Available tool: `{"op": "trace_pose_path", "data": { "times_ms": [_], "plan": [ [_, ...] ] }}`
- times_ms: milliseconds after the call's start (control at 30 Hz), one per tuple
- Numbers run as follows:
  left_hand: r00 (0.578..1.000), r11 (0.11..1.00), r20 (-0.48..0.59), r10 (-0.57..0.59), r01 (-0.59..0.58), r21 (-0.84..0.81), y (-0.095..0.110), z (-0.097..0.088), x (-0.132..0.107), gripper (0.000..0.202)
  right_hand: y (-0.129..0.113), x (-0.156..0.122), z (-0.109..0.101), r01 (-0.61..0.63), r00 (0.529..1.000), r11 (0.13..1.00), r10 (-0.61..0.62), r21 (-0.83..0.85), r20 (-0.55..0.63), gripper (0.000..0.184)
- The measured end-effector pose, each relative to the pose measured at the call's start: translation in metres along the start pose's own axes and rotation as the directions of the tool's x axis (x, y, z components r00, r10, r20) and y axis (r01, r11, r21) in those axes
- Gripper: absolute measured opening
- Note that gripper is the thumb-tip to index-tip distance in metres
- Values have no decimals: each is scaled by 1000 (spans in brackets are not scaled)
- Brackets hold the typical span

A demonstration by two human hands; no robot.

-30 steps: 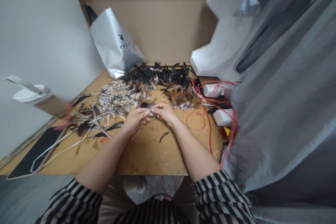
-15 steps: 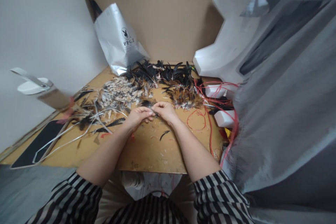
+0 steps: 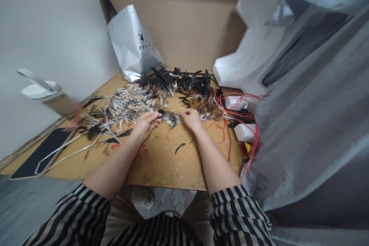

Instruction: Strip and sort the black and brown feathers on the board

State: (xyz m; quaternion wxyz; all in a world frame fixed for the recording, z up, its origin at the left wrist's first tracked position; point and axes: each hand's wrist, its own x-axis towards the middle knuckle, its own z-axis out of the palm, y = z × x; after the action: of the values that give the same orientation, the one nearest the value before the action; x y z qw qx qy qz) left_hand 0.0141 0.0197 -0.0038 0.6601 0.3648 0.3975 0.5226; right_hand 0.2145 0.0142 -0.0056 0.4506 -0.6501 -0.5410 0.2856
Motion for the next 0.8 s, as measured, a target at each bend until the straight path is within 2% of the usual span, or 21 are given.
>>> {"op": "trace_pose_path", "data": {
  "times_ms": [100, 167, 233, 300, 467, 567, 633, 700, 800],
  "plan": [
    [1000, 999, -15, 9, -10, -35, 3, 0, -1, 19, -3, 2, 3, 69, 998, 956, -64, -285, 27, 23],
    [1000, 999, -20, 11, -12, -46, 4, 1, -2, 18, -11, 0, 7, 69, 997, 905, -47, -420, 63, 22],
    [1000, 999, -29, 9, -10, -53, 5, 1, -2, 17, -19, -3, 12, 66, 995, 869, -17, -490, 103, 18],
    [999, 998, -34, 3, -5, -61, 6, 1, -2, 16, -25, -6, 18, 82, 989, 872, -12, -483, 146, 15],
    [1000, 996, -10, -10, 10, -85, 6, -2, -1, 16, -26, -12, 28, 84, 932, 982, -18, -169, 361, 11],
    [1000, 997, -23, -20, 19, -79, 6, -2, -1, 16, -24, -15, 26, -31, 934, 998, 10, 53, 356, 12],
    [999, 997, -28, -24, 22, -76, 7, -1, -1, 16, -25, -16, 21, -162, 939, 959, 77, 233, 336, 17],
    [999, 997, -18, -39, 37, -71, 7, 0, -2, 16, -27, -17, 16, -260, 927, 880, 111, 398, 358, 23],
    [996, 997, 45, -72, 74, -39, 4, 0, -2, 16, -29, -18, 12, -314, 916, 773, 93, 552, 391, 29]
  ]
}}
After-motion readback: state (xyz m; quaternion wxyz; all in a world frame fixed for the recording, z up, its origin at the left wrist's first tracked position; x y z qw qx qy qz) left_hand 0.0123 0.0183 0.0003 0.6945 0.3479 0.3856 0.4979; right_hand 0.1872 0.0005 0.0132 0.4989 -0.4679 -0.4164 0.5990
